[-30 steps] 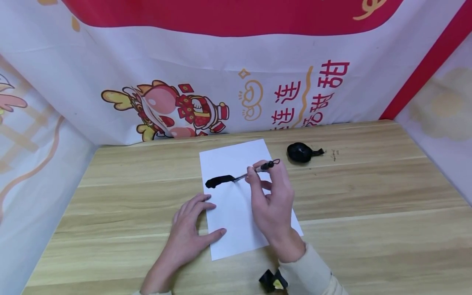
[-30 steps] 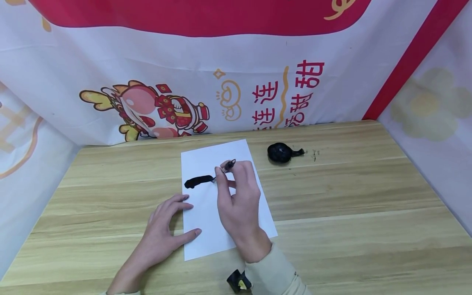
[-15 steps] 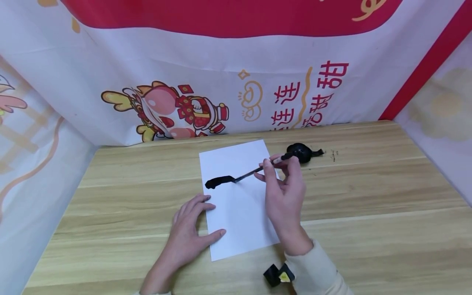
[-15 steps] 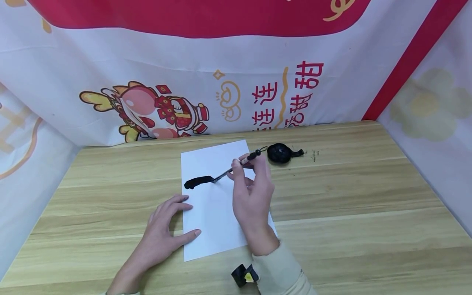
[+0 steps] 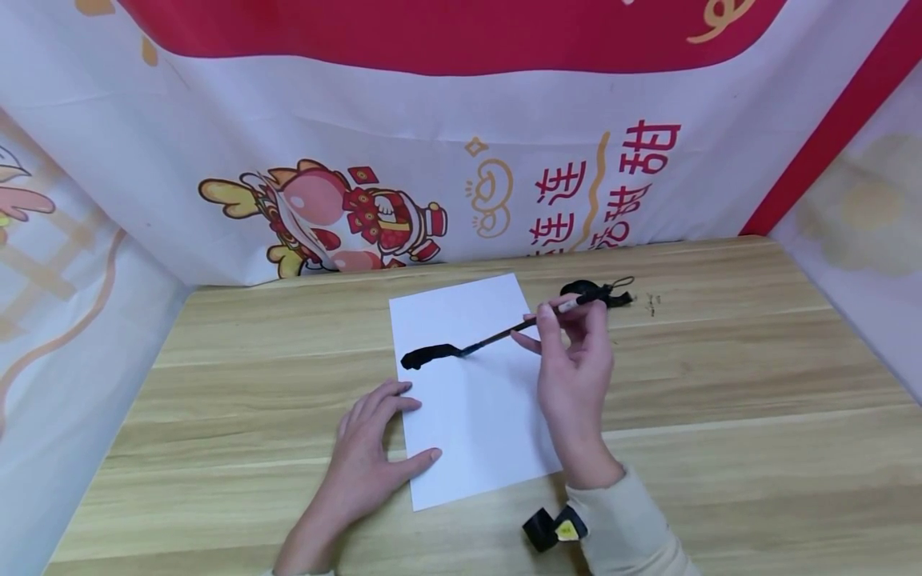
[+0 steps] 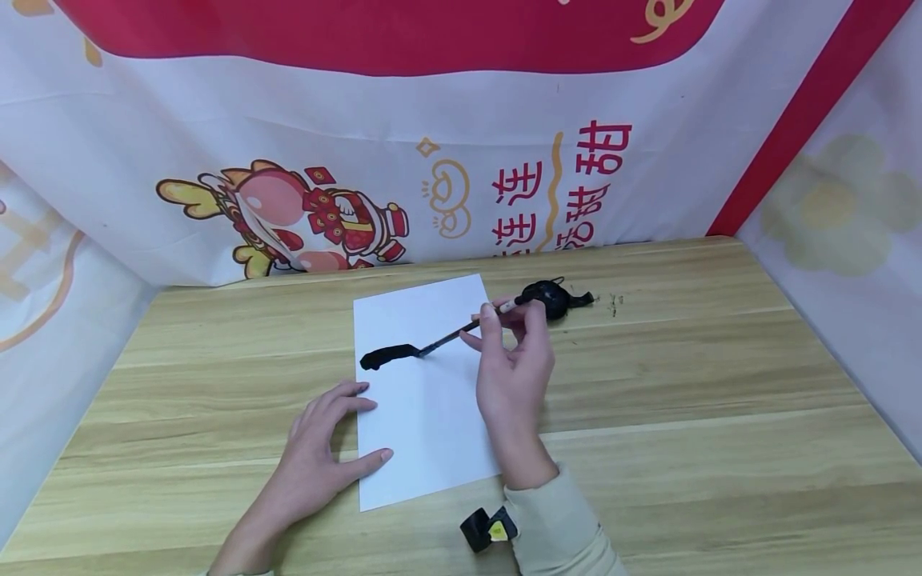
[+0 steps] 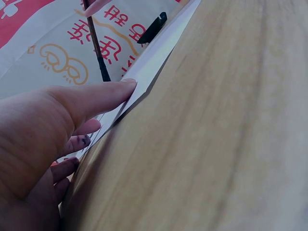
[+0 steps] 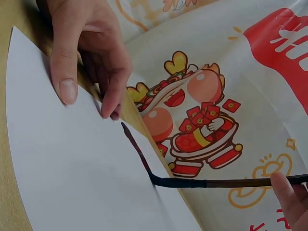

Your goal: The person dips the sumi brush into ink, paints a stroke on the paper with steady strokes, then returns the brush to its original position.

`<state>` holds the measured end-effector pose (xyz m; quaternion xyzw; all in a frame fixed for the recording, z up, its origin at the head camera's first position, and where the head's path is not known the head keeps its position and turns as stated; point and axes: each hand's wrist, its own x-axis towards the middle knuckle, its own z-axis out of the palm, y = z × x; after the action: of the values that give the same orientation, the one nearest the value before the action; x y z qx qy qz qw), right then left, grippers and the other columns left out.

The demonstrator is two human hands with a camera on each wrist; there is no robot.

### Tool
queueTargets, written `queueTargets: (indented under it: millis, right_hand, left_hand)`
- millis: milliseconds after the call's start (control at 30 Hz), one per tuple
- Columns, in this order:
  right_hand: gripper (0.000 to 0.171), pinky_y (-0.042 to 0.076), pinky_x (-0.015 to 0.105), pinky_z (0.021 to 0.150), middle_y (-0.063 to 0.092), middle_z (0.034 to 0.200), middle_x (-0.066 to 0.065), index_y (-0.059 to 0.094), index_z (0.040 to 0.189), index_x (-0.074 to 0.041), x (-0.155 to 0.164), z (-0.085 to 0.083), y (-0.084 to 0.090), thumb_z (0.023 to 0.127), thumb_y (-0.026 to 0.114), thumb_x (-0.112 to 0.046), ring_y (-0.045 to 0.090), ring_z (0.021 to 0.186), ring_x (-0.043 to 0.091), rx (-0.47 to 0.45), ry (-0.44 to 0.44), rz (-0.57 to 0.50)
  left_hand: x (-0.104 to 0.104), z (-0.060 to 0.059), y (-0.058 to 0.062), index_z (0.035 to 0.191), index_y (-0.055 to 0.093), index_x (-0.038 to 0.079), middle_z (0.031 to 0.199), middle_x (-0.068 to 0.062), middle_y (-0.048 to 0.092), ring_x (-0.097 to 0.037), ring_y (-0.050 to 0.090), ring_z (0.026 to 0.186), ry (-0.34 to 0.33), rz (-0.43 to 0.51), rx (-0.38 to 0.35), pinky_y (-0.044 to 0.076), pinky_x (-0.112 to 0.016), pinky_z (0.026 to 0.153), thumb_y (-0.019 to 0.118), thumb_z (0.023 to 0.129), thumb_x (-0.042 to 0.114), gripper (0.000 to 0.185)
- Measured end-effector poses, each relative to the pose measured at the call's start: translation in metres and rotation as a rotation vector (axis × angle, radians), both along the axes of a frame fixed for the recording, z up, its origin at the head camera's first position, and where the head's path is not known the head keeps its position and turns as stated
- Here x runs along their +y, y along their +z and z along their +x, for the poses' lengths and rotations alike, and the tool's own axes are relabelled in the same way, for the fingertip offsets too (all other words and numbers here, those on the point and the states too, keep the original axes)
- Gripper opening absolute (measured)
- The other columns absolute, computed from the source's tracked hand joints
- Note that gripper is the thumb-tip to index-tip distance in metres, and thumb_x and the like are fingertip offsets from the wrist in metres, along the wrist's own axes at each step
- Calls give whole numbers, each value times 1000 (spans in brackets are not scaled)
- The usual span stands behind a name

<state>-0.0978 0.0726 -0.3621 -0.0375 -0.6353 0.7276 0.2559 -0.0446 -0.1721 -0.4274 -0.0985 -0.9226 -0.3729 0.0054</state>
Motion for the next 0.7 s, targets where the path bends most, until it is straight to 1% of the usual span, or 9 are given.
queueTargets:
  millis: [200, 433, 600, 700]
  right_hand:
    - [21, 68, 37, 79, 59, 111, 7, 53, 121, 6, 1, -1, 1, 107, 63, -5, 72, 104, 21, 31, -7, -46]
    - [15, 68, 37, 80, 60, 110, 8, 55, 120, 2, 3, -1, 3, 108, 62, -5, 72, 104, 22, 28, -21, -45]
    - [10, 68, 37, 80, 59, 110, 8, 57, 117, -4, 6, -3, 2, 108, 62, -5, 72, 103, 21, 22, -32, -54]
    - [10, 68, 37, 80, 60, 110, 8, 57, 117, -5, 7, -3, 3, 108, 61, -4, 70, 103, 21, 16, -39, -68]
  left_hand:
    - [0, 0, 0, 131, 68, 22, 163, -2, 53, -36, 43, 153, -1, -2, 4, 22, -71, 124, 95, 81, 39, 59]
    - [-2, 0, -2, 130, 68, 21, 160, -2, 55, -36, 45, 151, -6, 8, 35, 24, -70, 123, 95, 80, 37, 59]
    - [-1, 1, -2, 130, 68, 21, 161, -2, 55, -35, 45, 151, -6, 3, 33, 24, -70, 123, 95, 80, 38, 59]
    - [-1, 1, -2, 130, 68, 21, 161, -2, 54, -36, 45, 151, -5, 0, 30, 24, -70, 123, 95, 80, 39, 59]
